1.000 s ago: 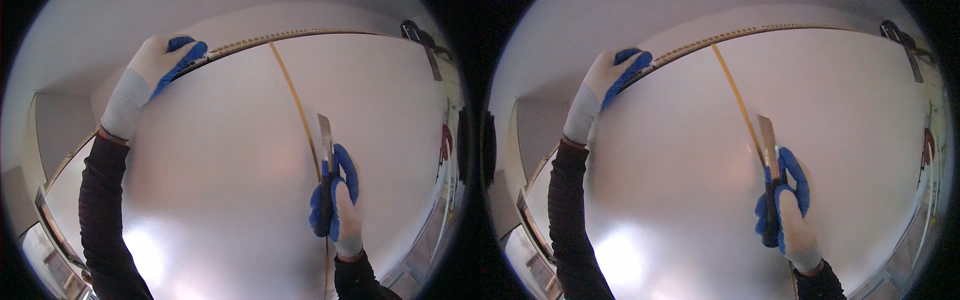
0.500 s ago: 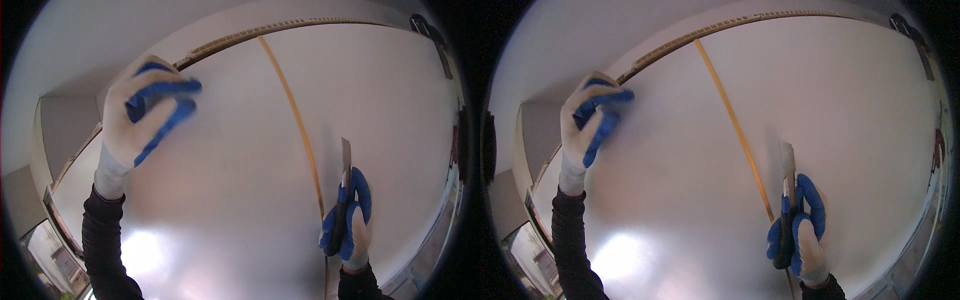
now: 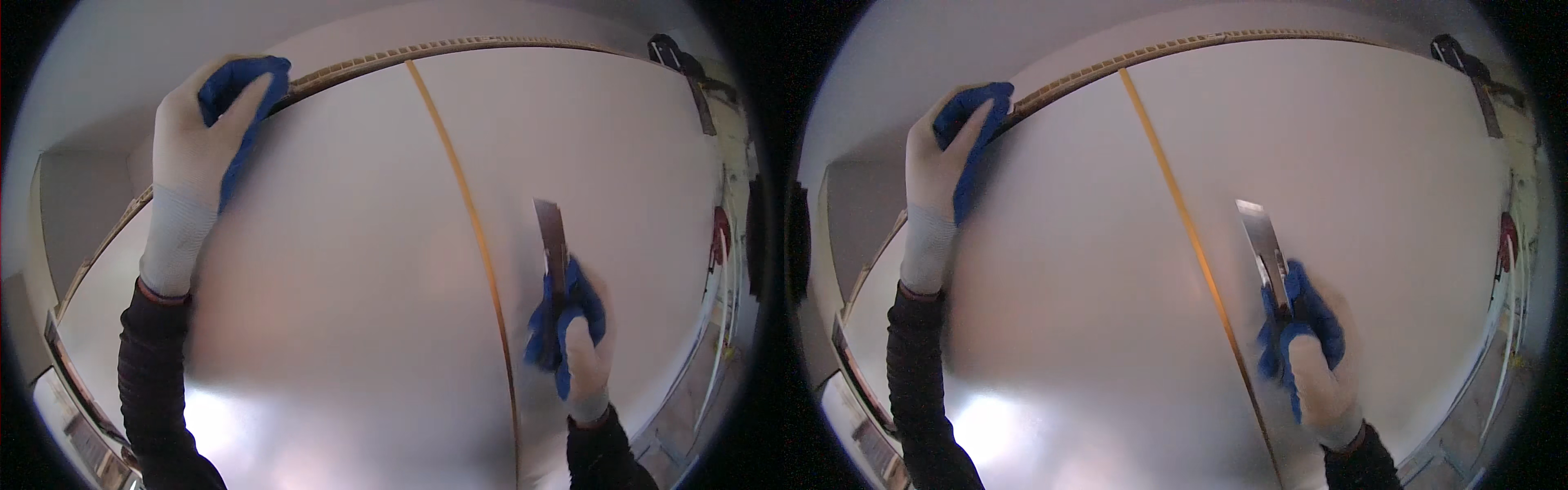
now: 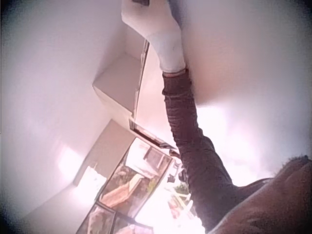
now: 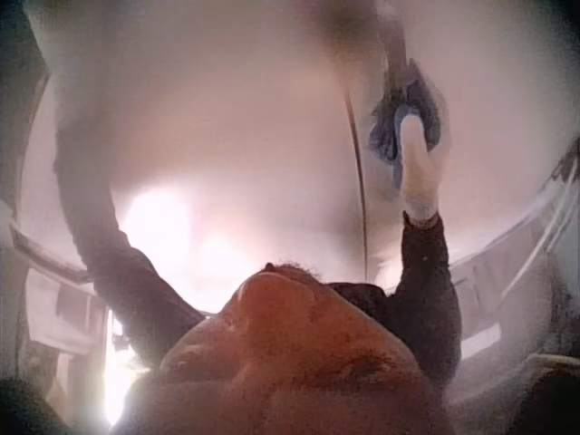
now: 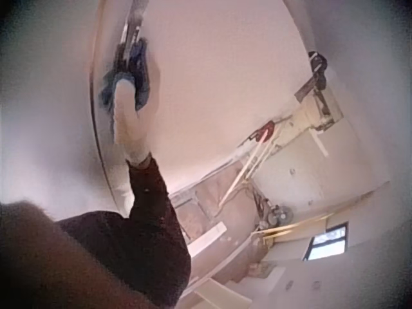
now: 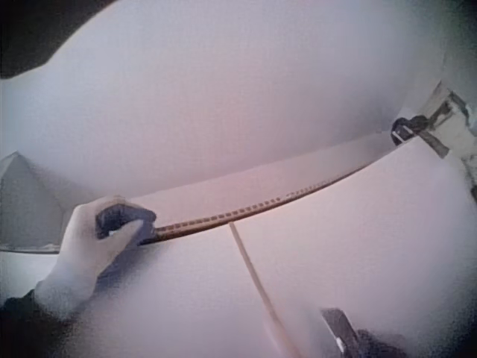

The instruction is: The person trims a white PVC panel along the top edge using a utility knife while wearing gloves.

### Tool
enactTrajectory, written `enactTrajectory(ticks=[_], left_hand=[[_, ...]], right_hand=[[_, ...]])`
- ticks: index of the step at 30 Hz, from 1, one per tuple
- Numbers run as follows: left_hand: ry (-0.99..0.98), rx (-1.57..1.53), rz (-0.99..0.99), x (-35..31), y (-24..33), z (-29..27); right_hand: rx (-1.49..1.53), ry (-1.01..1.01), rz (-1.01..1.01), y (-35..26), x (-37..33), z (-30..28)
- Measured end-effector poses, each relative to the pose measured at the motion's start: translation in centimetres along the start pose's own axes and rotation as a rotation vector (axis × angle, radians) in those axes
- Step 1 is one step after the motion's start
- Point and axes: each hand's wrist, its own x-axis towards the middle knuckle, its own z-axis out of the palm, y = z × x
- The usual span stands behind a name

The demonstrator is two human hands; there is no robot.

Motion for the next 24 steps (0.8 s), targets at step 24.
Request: enactTrajectory(ticks=[24], left_hand=[[0.043,0.082,-0.017,1.1,-7.3,-1.8]], right_hand=[[-1.046,-0.097,-1.295,-4.8,17.8,9.0]])
